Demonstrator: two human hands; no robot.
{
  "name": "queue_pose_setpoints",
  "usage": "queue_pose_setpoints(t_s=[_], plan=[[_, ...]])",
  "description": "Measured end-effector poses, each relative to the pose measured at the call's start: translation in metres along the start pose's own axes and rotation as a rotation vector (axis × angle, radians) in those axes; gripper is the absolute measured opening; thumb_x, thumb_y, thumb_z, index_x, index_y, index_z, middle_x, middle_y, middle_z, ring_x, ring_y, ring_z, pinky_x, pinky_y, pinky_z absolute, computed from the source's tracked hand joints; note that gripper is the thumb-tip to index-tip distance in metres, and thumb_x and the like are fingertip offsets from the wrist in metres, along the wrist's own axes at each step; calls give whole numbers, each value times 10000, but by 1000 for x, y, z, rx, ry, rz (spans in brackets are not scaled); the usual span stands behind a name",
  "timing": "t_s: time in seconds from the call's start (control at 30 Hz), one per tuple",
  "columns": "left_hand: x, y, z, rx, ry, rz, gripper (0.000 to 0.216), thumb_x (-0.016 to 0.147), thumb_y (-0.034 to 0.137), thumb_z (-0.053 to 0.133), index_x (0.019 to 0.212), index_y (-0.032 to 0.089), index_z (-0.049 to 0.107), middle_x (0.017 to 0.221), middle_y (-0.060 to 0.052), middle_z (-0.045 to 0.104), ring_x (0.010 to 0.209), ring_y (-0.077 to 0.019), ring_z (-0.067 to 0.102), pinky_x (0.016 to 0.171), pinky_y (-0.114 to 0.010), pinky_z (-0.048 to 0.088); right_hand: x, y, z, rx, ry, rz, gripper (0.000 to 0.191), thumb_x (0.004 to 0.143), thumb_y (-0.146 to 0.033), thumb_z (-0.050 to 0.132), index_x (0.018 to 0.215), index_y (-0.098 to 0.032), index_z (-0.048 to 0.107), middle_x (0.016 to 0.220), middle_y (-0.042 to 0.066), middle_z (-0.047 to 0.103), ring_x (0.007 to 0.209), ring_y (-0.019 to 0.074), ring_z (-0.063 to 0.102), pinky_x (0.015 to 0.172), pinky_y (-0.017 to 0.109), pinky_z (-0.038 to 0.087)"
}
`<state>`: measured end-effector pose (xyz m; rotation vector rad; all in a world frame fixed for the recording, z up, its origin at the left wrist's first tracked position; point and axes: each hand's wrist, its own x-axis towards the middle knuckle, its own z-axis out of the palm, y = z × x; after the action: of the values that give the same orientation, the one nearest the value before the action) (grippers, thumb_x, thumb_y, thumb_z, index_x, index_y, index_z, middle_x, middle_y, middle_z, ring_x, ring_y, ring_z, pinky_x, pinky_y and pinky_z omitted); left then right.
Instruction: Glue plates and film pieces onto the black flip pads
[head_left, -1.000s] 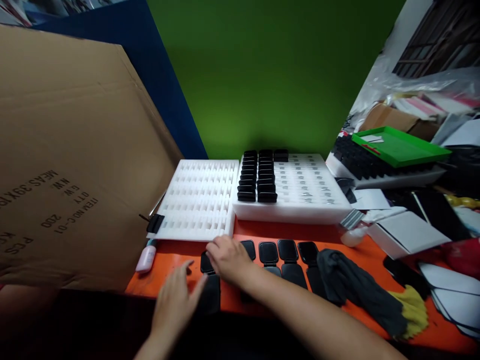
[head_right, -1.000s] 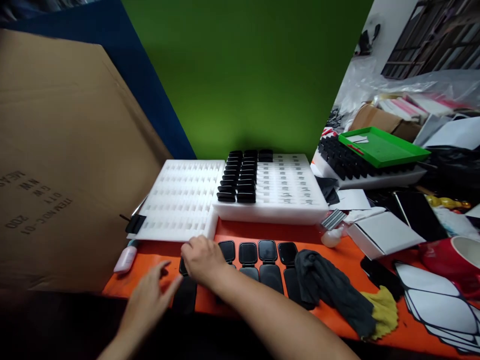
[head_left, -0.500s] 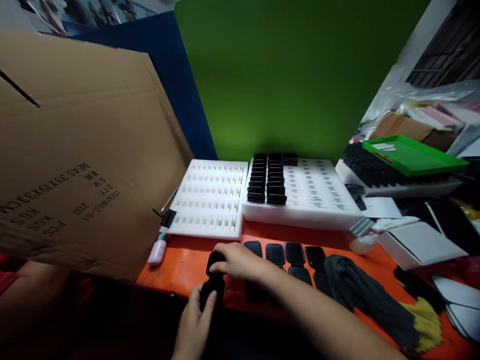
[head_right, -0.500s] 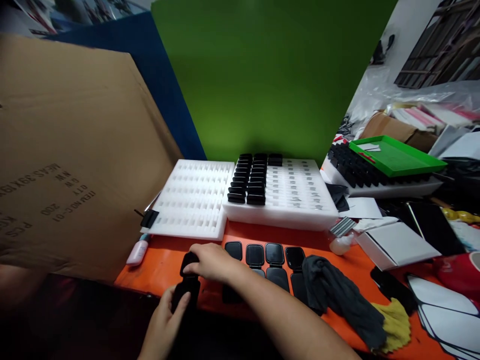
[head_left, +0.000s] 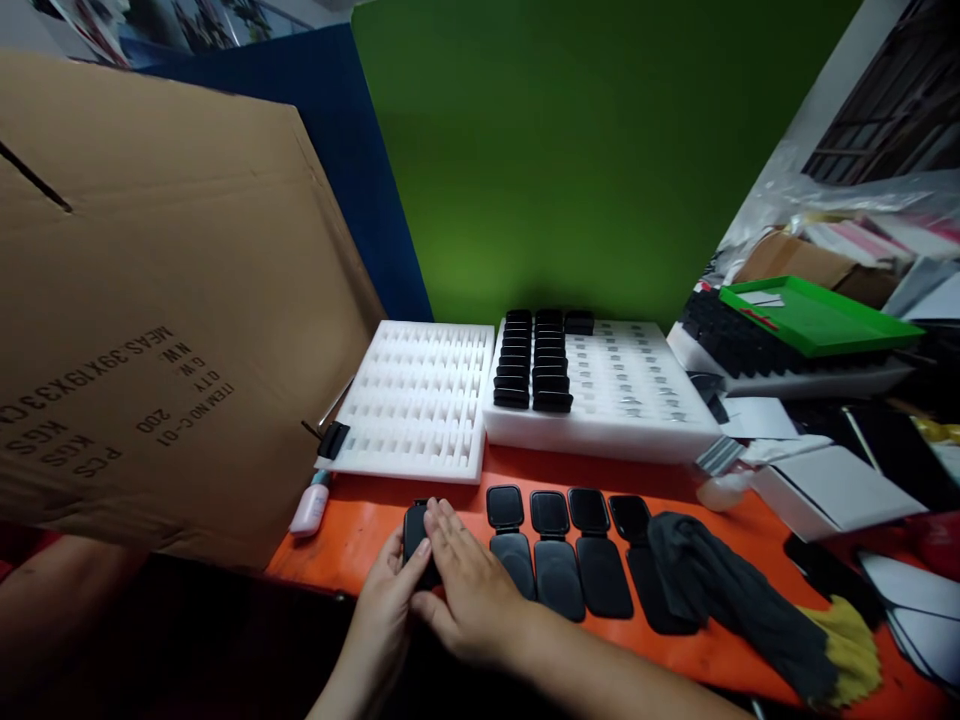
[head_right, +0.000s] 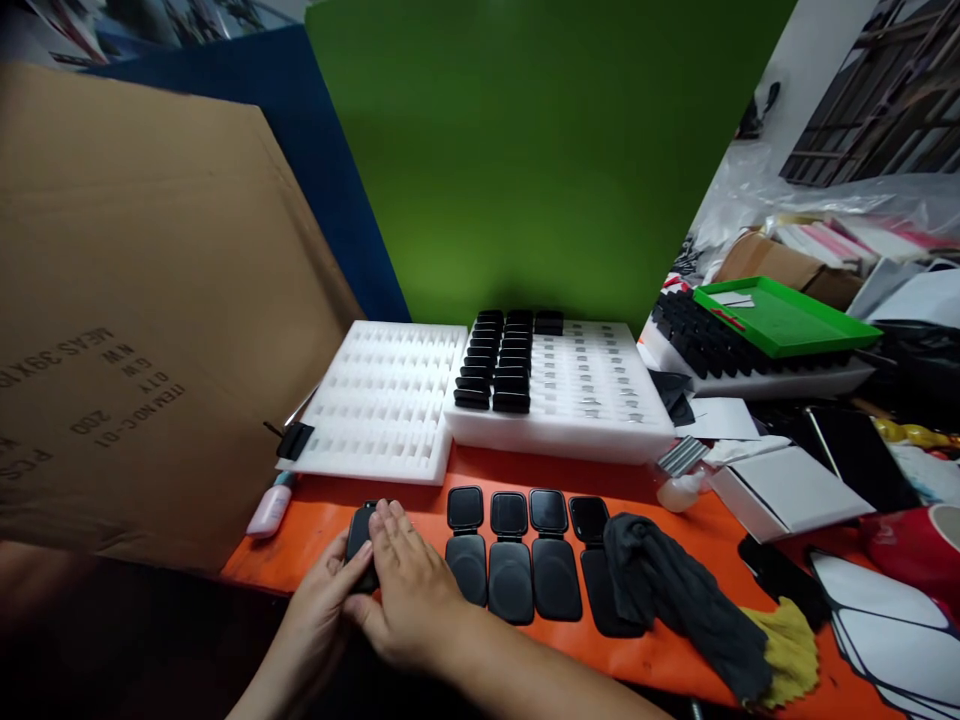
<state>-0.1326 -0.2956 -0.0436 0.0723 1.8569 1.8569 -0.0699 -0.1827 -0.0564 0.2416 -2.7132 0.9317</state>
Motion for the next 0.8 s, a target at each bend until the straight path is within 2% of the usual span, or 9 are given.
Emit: queue_pose_setpoints(t_s=[0.1,0.13,0.2,0.23,0.3,0.37,0.53,0.67,0.8], plan=[[21,16,-37,321,64,115,585,642,519,585,1110,175,520,1083,-128,633,985,-282,599,788,-350,511,22,13,-20,6,26,35,532,900,-395,328,1363,-139,270,1400,66,321,1304,163,229,1063,336,240],[30,29,-53,546,114,180,596,635,540,571,1092,159,534,1051,-120,648,957,-280,610,776,-349,511,33,20,-25,-40,56,52,499,902,-394,328,1344,-162,314,1401,51,321,1308,169,214,1074,353,206],[48,64,-81,735,223,246,550,655,504,574,1080,156,552,1055,-107,644,991,-290,585,807,-358,482,56,35,-29,-156,67,56,490,889,-407,367,1325,-183,352,1423,41,275,1323,198,156,1082,401,146],[57,84,-92,1081,302,316,494,736,520,462,1095,192,547,1015,-72,661,946,-259,606,761,-335,491,67,42,-28,-206,35,42,508,876,-417,396,1326,-188,350,1428,45,262,1324,210,149,1080,420,129],[75,119,-104,1269,373,346,426,764,474,448,1075,207,565,1016,-88,654,960,-289,587,767,-369,461,82,56,-21,-278,-50,25,564,845,-442,449,1338,-196,329,1425,52,268,1316,232,171,1074,450,108],[93,141,-105,1402,331,356,352,791,413,426,1049,227,577,1037,-80,645,962,-287,580,767,-361,442,88,65,-13,-317,-91,37,599,827,-465,466,1346,-209,313,1418,49,286,1307,248,195,1068,469,93],[136,147,-96,1640,169,267,231,810,305,455,964,212,600,962,-79,652,899,-249,593,731,-335,440,83,71,-3,-344,-52,49,579,836,-410,454,1360,-234,281,1421,27,283,1308,248,185,1066,461,79],[164,145,-95,1773,68,144,217,835,326,502,951,163,585,961,-57,617,880,-184,580,774,-370,455,83,71,-3,-349,-58,42,588,827,-404,460,1360,-236,279,1426,25,270,1307,252,184,1067,461,57],[182,137,-93,1853,25,42,245,842,321,509,1010,150,557,1013,-58,587,878,-173,578,755,-373,480,85,71,-1,-349,-53,56,596,820,-388,470,1362,-234,274,1428,24,264,1306,256,181,1066,465,47]])
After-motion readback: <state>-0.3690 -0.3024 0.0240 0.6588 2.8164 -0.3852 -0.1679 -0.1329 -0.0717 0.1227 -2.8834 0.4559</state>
